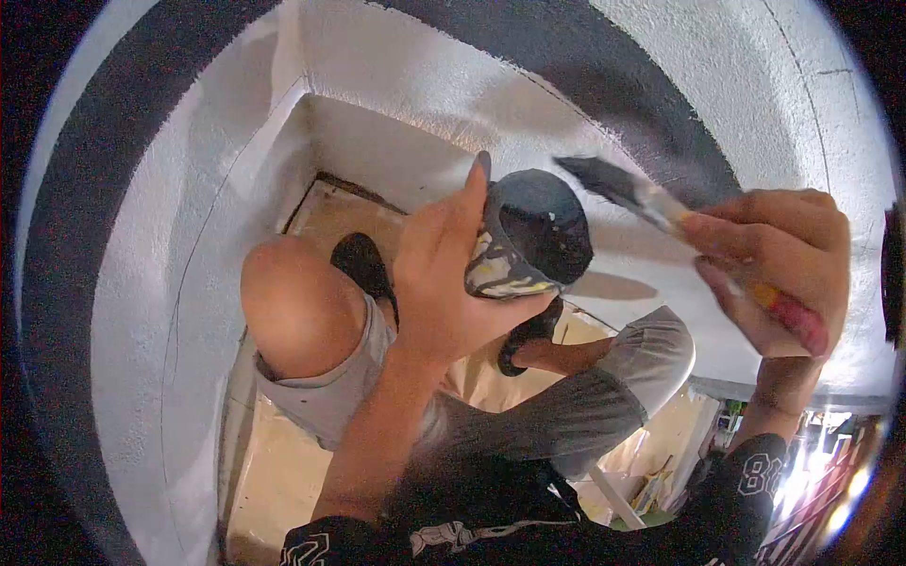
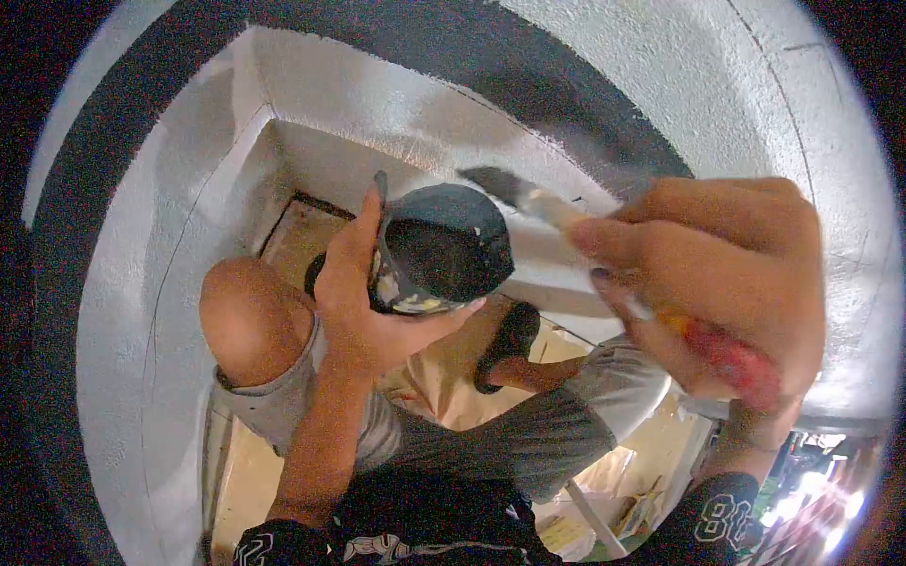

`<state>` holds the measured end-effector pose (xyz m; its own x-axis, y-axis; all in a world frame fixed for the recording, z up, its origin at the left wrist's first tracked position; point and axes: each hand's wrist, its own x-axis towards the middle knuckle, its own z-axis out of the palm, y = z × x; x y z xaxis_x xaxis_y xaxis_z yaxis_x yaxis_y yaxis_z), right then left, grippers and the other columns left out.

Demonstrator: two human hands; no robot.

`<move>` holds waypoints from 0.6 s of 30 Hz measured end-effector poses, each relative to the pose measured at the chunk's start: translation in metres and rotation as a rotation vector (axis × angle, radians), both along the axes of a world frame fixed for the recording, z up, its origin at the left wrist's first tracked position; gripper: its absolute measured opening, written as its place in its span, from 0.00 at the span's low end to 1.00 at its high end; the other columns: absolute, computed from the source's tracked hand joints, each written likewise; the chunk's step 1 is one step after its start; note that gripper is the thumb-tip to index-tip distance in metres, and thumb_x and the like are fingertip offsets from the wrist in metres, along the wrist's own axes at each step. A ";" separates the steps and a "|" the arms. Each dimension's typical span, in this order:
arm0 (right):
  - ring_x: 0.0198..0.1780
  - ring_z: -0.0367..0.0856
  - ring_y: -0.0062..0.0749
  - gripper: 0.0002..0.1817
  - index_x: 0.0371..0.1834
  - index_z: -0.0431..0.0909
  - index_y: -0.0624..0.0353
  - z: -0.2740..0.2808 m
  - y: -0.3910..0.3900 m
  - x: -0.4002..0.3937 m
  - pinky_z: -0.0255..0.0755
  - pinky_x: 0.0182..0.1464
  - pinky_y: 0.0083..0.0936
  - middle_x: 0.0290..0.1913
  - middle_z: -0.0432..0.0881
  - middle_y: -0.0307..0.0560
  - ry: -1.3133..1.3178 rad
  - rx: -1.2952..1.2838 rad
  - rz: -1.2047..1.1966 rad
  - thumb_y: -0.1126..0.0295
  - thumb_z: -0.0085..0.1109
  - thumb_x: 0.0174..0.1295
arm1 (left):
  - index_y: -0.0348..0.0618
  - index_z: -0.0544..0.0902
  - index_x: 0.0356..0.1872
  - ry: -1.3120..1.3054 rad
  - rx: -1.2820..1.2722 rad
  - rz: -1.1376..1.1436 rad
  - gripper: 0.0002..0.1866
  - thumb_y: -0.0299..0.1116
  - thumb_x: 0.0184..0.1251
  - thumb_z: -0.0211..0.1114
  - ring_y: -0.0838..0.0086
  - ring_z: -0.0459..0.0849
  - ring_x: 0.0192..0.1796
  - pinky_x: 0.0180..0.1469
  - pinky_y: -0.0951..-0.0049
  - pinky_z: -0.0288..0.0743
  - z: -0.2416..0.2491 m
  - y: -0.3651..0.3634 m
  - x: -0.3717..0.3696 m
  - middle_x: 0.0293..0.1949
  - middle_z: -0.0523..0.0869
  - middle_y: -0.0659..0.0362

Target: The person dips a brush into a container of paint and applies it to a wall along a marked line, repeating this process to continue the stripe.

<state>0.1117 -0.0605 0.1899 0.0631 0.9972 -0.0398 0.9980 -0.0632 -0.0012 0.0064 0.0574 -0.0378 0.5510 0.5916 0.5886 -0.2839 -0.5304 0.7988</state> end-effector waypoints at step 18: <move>0.46 0.82 0.33 0.15 0.46 0.79 0.65 0.014 0.076 0.062 0.76 0.50 0.25 0.46 0.82 0.51 -0.052 -0.135 0.181 0.80 0.65 0.54 | 0.34 0.67 0.65 0.121 -0.006 0.097 0.55 0.43 0.28 0.84 0.56 0.84 0.45 0.50 0.63 0.77 -0.007 0.011 -0.004 0.45 0.82 0.46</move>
